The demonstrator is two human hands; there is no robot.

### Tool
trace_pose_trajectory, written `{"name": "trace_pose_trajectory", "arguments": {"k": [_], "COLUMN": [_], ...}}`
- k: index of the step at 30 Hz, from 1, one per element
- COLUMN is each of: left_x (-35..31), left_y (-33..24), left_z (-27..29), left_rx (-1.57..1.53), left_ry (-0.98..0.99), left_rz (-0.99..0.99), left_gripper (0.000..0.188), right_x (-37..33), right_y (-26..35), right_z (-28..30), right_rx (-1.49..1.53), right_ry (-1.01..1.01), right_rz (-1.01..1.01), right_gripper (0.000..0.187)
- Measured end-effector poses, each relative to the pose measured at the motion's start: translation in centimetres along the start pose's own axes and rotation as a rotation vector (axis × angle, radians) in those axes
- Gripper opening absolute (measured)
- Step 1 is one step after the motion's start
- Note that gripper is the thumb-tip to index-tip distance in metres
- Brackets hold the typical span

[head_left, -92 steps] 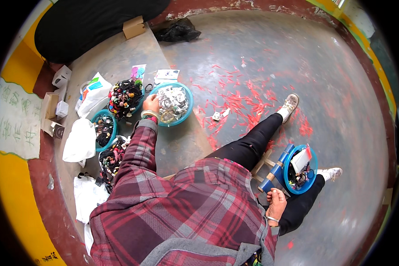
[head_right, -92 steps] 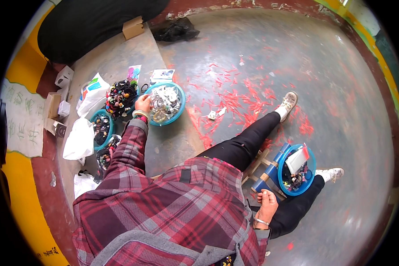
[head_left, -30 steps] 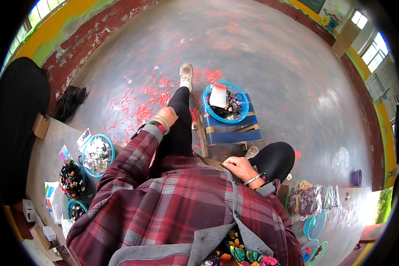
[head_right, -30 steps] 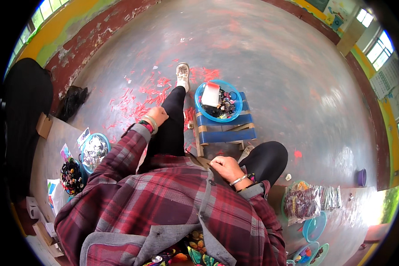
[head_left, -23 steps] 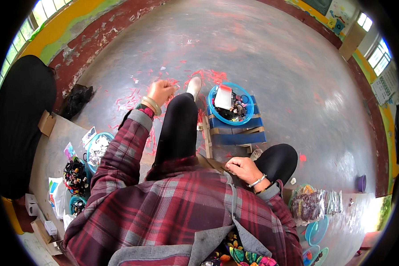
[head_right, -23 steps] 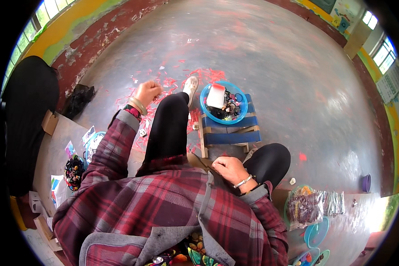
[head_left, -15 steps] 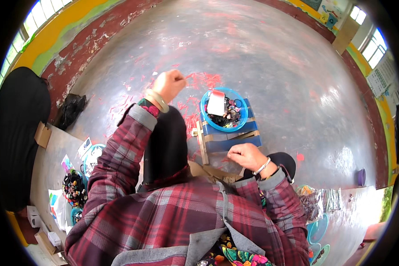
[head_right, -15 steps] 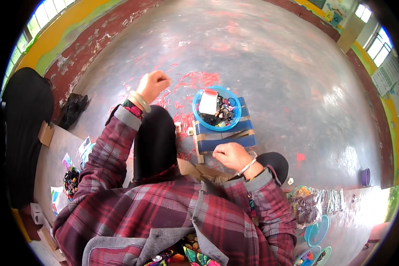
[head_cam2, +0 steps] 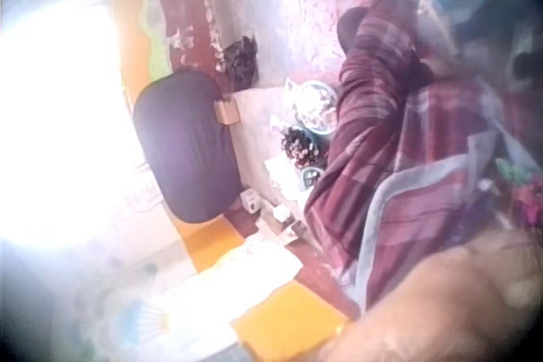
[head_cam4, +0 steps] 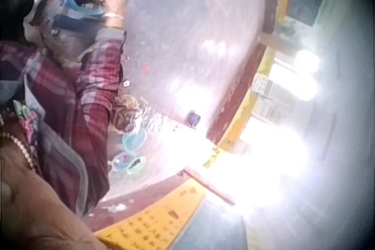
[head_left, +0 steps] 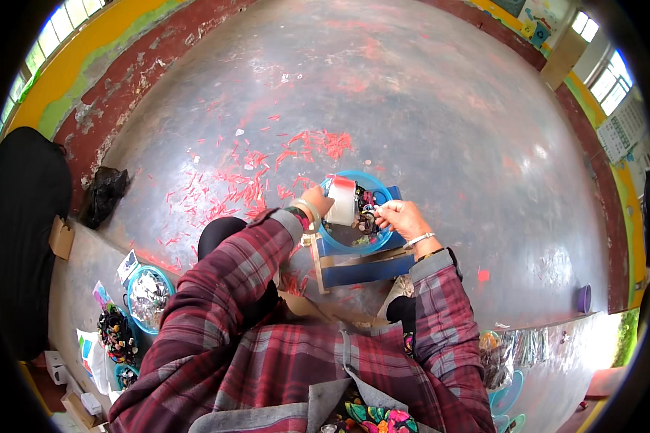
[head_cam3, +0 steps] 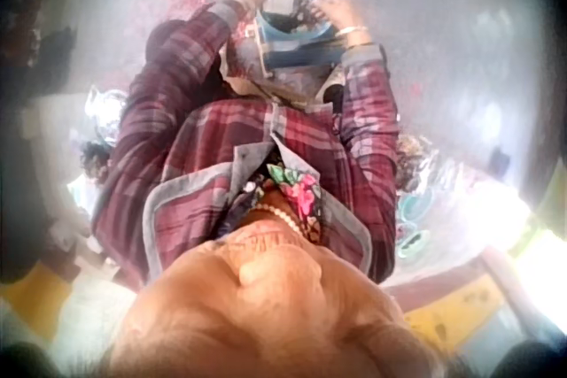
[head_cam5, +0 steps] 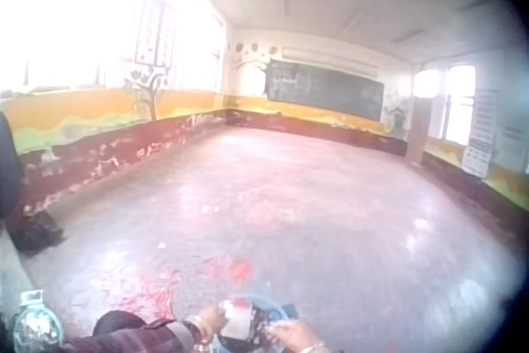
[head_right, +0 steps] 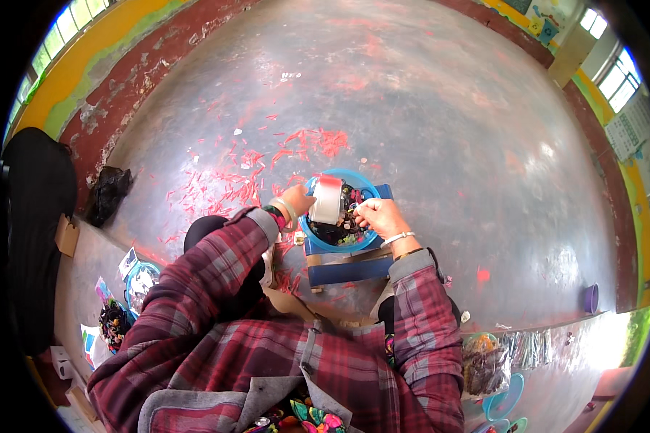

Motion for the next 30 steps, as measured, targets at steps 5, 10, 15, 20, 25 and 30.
{"name": "trace_pose_trajectory", "arguments": {"k": [5, 10, 15, 20, 25, 30], "left_x": [0.2, 2.8, 1.6, 1.8, 0.1, -2.3], "left_y": [-1.8, -1.2, -2.8, -2.6, -4.8, -8.2], "left_z": [-1.6, -3.0, -2.5, -2.9, -1.8, 0.2], "left_rx": [-0.167, -0.108, -0.133, -0.313, -0.667, -0.759], "left_ry": [-0.070, -0.091, -0.227, -0.171, -0.155, -0.270], "left_rz": [0.197, 0.279, 0.265, 0.147, 0.155, -0.024], "left_gripper": [0.044, 0.045, 0.040, 0.024, 0.018, 0.019], "right_x": [0.3, 0.4, 1.1, 1.3, 2.3, 2.7], "right_y": [2.4, 3.5, 2.5, 2.0, -1.1, -1.9], "right_z": [-0.4, -0.4, -0.1, -0.5, -0.3, -1.9], "right_rx": [0.089, 0.070, 0.019, 0.014, -0.131, 0.418], "right_ry": [-0.009, -0.025, -0.036, 0.009, -0.250, -0.234], "right_rz": [0.059, 0.108, 0.070, 0.065, 0.076, 0.073], "right_gripper": [0.019, 0.020, 0.020, 0.019, 0.026, 0.052]}}
Point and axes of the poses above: each hand's wrist, its own x-axis towards the middle knuckle, its own z-axis out of the back of the hand, y = z × x, the point moved 3 cm from there along x, towards the middle knuckle, and after that the axes turned 5 degrees about y, right-handed, at the moved point
